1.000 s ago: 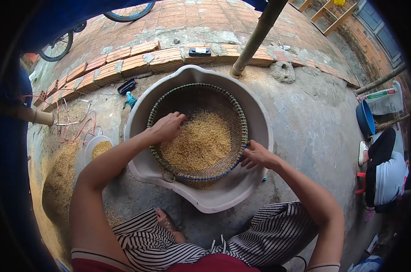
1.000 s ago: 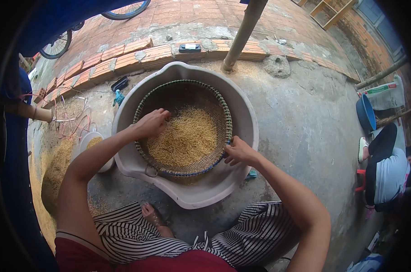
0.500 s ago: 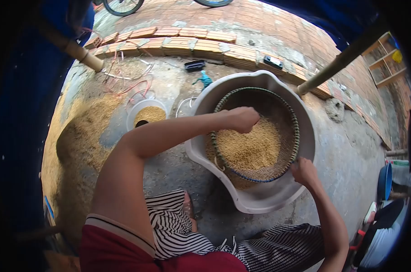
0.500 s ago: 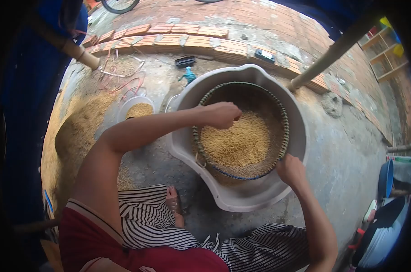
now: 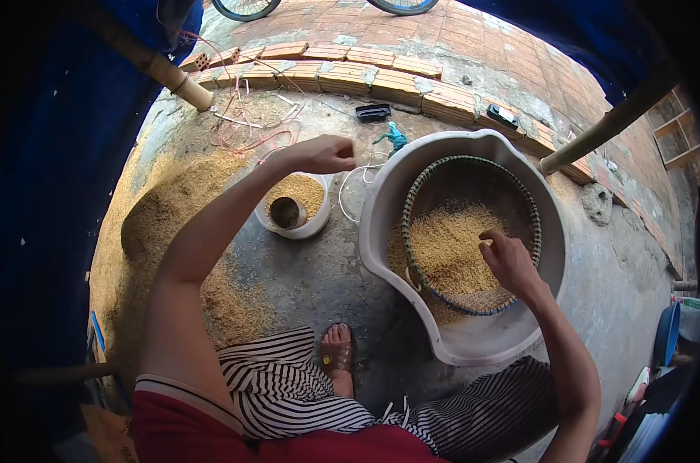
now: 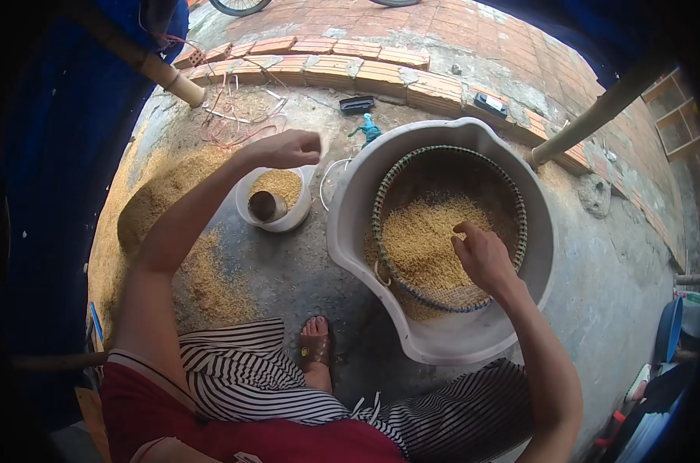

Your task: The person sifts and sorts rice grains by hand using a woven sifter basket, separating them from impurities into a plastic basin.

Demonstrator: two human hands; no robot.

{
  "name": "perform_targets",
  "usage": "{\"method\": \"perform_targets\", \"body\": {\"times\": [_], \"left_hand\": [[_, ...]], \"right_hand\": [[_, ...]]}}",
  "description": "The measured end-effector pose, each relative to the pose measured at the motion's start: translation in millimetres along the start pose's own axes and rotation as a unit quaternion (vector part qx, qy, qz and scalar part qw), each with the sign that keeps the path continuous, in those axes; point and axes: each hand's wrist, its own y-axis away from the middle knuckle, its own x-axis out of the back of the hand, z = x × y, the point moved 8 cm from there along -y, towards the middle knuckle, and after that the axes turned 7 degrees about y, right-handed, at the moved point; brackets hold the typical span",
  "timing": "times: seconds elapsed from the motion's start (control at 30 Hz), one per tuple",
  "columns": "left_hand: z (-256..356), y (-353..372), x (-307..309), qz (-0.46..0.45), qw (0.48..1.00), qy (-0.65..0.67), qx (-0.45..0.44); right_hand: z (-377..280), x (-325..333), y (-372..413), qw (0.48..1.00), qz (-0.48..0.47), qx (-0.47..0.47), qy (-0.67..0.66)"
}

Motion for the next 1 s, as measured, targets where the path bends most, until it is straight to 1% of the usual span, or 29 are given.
{"method": "perform_targets", "body": {"times": [0.03,0.07,0.13,0.17,0.23,0.27,0.3,0.33,0.37,0.43,0.47,0.5,0.53,0.57,0.6,0.63,0.67,0.7,0.73,0.8,0.83,0.87,0.9,0.93,0.97,1.0], "left_hand": [[-35.0,11.5,-4.2,-0.033,0.994,-0.095,0.04],[-68.4,23.9,-8.1,-0.065,0.976,-0.189,0.08],[-108.7,51.0,-23.5,-0.094,0.957,-0.263,0.077],[-125.2,58.2,-34.9,-0.094,0.957,-0.262,0.077],[-150.3,63.9,-40.2,0.008,0.966,-0.247,0.075],[-163.8,64.0,-45.3,0.009,0.967,-0.246,0.073],[-172.4,62.3,-47.2,0.031,0.973,-0.223,0.053],[-168.2,60.8,-44.0,0.052,0.978,-0.199,0.031],[-170.7,58.8,-44.4,0.01,0.978,-0.204,0.036],[-145.7,61.6,-17.2,0.01,0.974,-0.217,0.061],[-118.7,61.4,0.5,-0.009,0.976,-0.198,0.088],[-80.0,60.4,19.2,0.021,0.991,-0.12,0.05],[-57.0,52.3,32.9,0.05,0.991,-0.125,-0.02],[-18.2,53.7,44.3,0.087,0.995,-0.047,0.002],[13.4,51.1,44.3,0.094,0.991,0.08,0.042],[48.3,42.5,38.0,0.094,0.991,0.094,0.028],[77.4,32.4,28.5,0.098,0.989,0.108,0.015],[106.4,19.3,12.0,0.095,0.987,0.118,-0.044],[131.2,7.1,-6.0,0.094,0.982,0.127,-0.102],[160.6,-26.8,-44.7,0.088,0.983,0.057,-0.152],[173.3,-38.9,-60.6,0.08,0.98,0.06,-0.17],[184.4,-48.1,-73.8,0.072,0.977,0.064,-0.188],[196.2,-52.2,-81.0,0.066,0.976,0.064,-0.196],[200.2,-58.3,-93.9,0.021,0.983,0.086,-0.161],[201.3,-62.6,-105.9,-0.024,0.986,0.107,-0.123],[200.8,-68.5,-113.8,-0.028,0.986,0.108,-0.127]], "right_hand": [[-1.1,-2.5,-2.2,1.0,-0.003,0.005,-0.003],[-3.4,-3.0,-4.6,1.0,-0.002,0.007,-0.001],[-9.7,-8.1,-8.8,0.999,-0.023,0.024,0.014],[-10.4,-11.8,-11.5,0.999,-0.023,0.024,0.014],[-15.7,-17.1,-17.1,0.997,-0.008,0.064,0.03],[-17.4,-18.0,-18.8,0.997,-0.007,0.063,0.033],[-21.0,-18.4,-20.0,0.997,-0.007,0.062,0.039],[-23.1,-17.8,-20.8,0.997,-0.006,0.059,0.047],[-21.3,-17.3,-21.4,0.997,-0.003,0.052,0.054],[-19.5,-11.2,-21.9,0.996,0.026,0.071,0.037],[-14.5,-6.4,-21.8,0.997,0.033,0.053,0.044],[-12.1,0.8,-23.0,0.997,0.046,0.054,-0.001],[-8.8,8.1,-22.0,0.996,0.058,0.053,-0.046],[-1.8,14.0,-22.7,0.993,0.047,0.019,-0.106],[3.3,19.7,-22.5,0.985,0.037,-0.012,-0.168],[4.0,28.4,-20.5,0.985,0.04,-0.026,-0.165],[-0.7,35.6,-19.8,0.968,0.027,-0.019,-0.249],[-4.6,38.4,-18.0,0.943,0.014,-0.007,-0.331],[-3.5,38.3,-14.1,0.944,0.017,-0.011,-0.33],[4.1,26.9,-3.3,0.886,-0.019,-0.066,-0.458],[7.0,20.0,1.7,0.884,-0.05,-0.079,-0.458],[12.4,19.0,6.1,0.884,-0.042,-0.084,-0.458],[16.1,14.2,11.1,0.89,-0.063,-0.088,-0.443],[19.6,9.7,16.5,0.895,-0.085,-0.092,-0.428],[27.8,10.8,21.6,0.888,-0.064,-0.115,-0.439],[35.6,10.2,24.5,0.888,-0.061,-0.12,-0.44]]}}
